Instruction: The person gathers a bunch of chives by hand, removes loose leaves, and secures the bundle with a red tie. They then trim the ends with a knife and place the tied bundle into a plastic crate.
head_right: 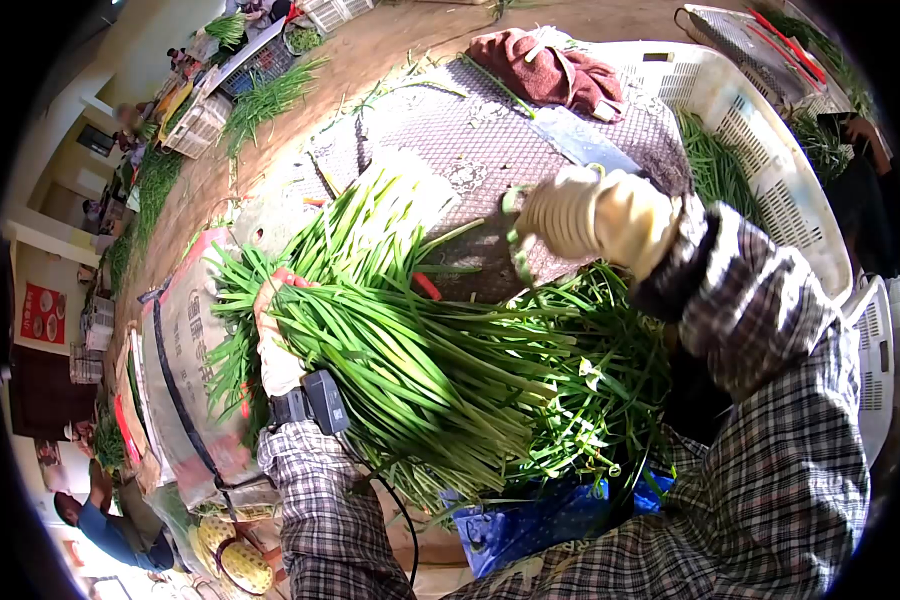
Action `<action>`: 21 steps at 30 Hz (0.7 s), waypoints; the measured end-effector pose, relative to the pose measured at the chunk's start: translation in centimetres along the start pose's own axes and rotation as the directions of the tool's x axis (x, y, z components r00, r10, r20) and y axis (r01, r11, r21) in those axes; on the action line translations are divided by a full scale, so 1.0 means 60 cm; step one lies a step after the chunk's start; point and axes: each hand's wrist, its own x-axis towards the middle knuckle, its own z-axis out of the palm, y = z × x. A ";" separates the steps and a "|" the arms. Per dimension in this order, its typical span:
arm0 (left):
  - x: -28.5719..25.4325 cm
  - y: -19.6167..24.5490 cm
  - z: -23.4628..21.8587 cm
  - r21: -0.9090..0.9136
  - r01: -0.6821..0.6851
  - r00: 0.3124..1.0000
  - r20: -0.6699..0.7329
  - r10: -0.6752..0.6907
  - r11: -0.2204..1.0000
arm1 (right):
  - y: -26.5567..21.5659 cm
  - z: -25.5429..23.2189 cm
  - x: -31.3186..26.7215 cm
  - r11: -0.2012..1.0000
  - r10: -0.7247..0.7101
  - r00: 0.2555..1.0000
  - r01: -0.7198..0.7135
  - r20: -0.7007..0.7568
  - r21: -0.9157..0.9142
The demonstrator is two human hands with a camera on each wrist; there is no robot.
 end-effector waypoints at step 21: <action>0.013 0.003 -0.030 0.019 -0.065 0.990 0.127 0.062 0.998 | -0.100 0.020 0.186 0.934 0.189 0.903 -0.044 -0.386 0.353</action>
